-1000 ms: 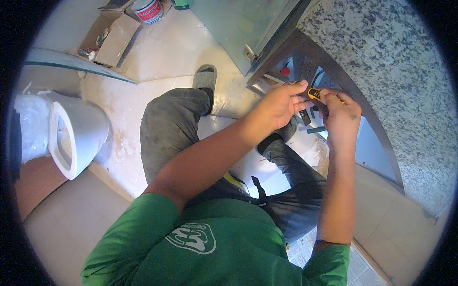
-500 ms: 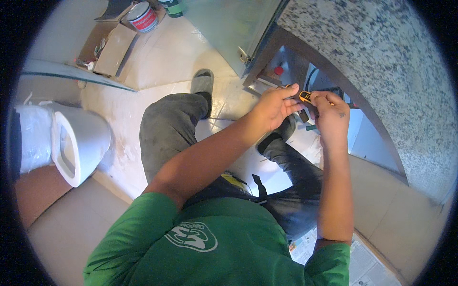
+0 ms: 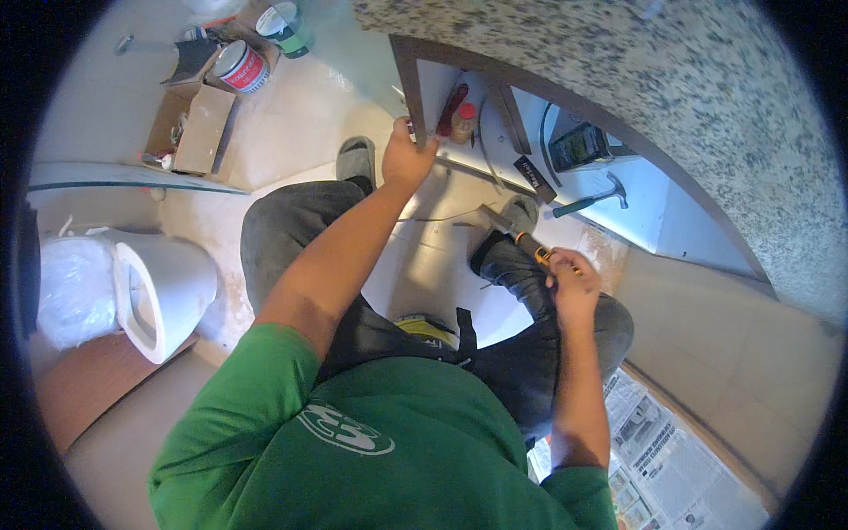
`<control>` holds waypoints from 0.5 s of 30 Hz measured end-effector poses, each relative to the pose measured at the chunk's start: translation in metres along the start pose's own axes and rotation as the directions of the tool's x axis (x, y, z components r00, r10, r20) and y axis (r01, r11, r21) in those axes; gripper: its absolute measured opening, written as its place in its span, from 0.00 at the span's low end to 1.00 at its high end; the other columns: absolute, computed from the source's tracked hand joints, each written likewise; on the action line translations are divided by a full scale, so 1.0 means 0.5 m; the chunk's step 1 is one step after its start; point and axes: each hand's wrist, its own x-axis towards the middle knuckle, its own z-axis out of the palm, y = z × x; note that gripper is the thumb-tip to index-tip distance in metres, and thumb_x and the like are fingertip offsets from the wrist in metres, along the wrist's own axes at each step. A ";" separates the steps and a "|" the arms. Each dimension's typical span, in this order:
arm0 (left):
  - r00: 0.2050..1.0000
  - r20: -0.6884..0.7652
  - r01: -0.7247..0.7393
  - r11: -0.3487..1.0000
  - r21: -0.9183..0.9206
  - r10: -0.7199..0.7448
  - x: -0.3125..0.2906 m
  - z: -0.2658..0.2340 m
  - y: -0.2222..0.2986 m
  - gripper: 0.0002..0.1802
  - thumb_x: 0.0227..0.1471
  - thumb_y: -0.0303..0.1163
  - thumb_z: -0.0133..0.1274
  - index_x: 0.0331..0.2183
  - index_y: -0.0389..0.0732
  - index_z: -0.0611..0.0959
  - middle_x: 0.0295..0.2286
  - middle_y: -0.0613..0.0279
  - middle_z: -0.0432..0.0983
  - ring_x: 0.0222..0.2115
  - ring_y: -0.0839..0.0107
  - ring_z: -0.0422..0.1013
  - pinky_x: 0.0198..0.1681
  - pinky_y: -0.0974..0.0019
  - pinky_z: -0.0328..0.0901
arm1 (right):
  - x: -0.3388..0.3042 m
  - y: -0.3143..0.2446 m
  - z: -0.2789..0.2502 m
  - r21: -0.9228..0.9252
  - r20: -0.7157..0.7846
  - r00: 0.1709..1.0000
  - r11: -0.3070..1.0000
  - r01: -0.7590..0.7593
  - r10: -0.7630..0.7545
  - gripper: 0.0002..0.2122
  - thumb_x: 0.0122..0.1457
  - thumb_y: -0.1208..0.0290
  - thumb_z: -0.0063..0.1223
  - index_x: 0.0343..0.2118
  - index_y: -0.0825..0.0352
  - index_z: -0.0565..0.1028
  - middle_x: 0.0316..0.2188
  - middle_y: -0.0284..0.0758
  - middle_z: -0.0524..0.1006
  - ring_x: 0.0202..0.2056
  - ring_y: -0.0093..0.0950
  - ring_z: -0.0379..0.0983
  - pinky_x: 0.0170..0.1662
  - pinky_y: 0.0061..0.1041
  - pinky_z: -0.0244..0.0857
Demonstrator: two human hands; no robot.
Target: The person kneels under a bathroom vanity and uses a hammer and a screwdriver to adjust or secure the cabinet frame and door. They repeatedly tap and tighten components inside the cabinet space.
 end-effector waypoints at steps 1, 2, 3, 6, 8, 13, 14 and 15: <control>0.999 0.034 -0.001 0.998 0.060 -0.001 0.008 -0.004 -0.001 0.29 0.48 0.44 0.61 0.45 0.36 0.72 0.41 0.42 0.78 0.42 0.46 0.76 0.46 0.51 0.69 | -0.009 0.012 0.002 -0.036 -0.007 0.996 0.996 -0.084 0.084 0.09 0.60 0.70 0.53 0.39 0.69 0.79 0.23 0.30 0.75 0.18 0.16 0.67 0.16 0.15 0.53; 0.998 0.068 -0.004 0.993 0.121 -0.005 0.014 -0.009 -0.003 0.27 0.49 0.45 0.60 0.44 0.37 0.72 0.39 0.42 0.78 0.41 0.45 0.76 0.45 0.50 0.69 | -0.007 0.024 0.011 0.014 -0.001 0.996 0.996 -0.092 0.092 0.09 0.60 0.71 0.54 0.39 0.69 0.79 0.23 0.31 0.75 0.18 0.16 0.67 0.17 0.15 0.54; 0.994 0.105 -0.007 0.984 0.177 -0.012 0.015 -0.009 -0.002 0.26 0.50 0.46 0.58 0.43 0.38 0.72 0.38 0.42 0.79 0.39 0.44 0.76 0.43 0.49 0.70 | -0.005 0.036 0.014 0.059 0.001 0.995 0.993 -0.100 0.100 0.09 0.59 0.71 0.54 0.39 0.69 0.79 0.23 0.31 0.75 0.19 0.16 0.67 0.17 0.16 0.55; 0.997 0.067 -0.051 0.960 0.276 0.033 0.013 -0.001 0.007 0.23 0.51 0.48 0.56 0.38 0.39 0.74 0.34 0.43 0.80 0.36 0.44 0.77 0.41 0.48 0.71 | 0.008 0.052 0.002 0.033 0.113 0.992 0.997 -0.067 0.063 0.09 0.58 0.72 0.57 0.38 0.73 0.79 0.23 0.32 0.76 0.22 0.19 0.68 0.25 0.19 0.61; 0.997 0.071 -0.010 0.955 0.297 -0.012 0.021 0.001 0.018 0.23 0.51 0.48 0.56 0.38 0.38 0.75 0.33 0.43 0.80 0.36 0.45 0.77 0.41 0.48 0.71 | 0.010 0.039 0.000 0.007 0.138 0.989 0.998 -0.060 0.058 0.09 0.58 0.72 0.57 0.38 0.73 0.79 0.23 0.32 0.76 0.22 0.19 0.69 0.27 0.19 0.62; 0.993 0.109 -0.005 0.939 0.345 -0.035 0.036 0.001 0.025 0.26 0.48 0.48 0.58 0.41 0.36 0.77 0.34 0.48 0.82 0.38 0.47 0.78 0.43 0.51 0.71 | 0.024 0.067 -0.014 -0.009 0.142 0.990 1.000 0.020 -0.019 0.10 0.60 0.71 0.56 0.40 0.71 0.79 0.23 0.31 0.75 0.21 0.18 0.68 0.21 0.16 0.58; 0.994 0.104 -0.013 0.940 0.340 -0.024 0.035 0.003 0.025 0.26 0.47 0.47 0.58 0.41 0.36 0.77 0.34 0.48 0.82 0.38 0.48 0.78 0.43 0.51 0.71 | 0.025 0.069 -0.016 -0.004 0.143 0.989 1.000 0.027 -0.027 0.10 0.60 0.71 0.55 0.40 0.71 0.79 0.23 0.31 0.75 0.21 0.17 0.68 0.21 0.16 0.58; 0.995 0.100 -0.020 0.942 0.335 -0.015 0.034 0.004 0.023 0.26 0.47 0.47 0.59 0.41 0.37 0.77 0.34 0.48 0.82 0.38 0.48 0.78 0.43 0.51 0.71 | 0.023 0.068 -0.017 -0.001 0.145 0.989 0.999 0.034 -0.034 0.10 0.60 0.71 0.55 0.40 0.71 0.79 0.23 0.30 0.75 0.21 0.17 0.68 0.21 0.16 0.58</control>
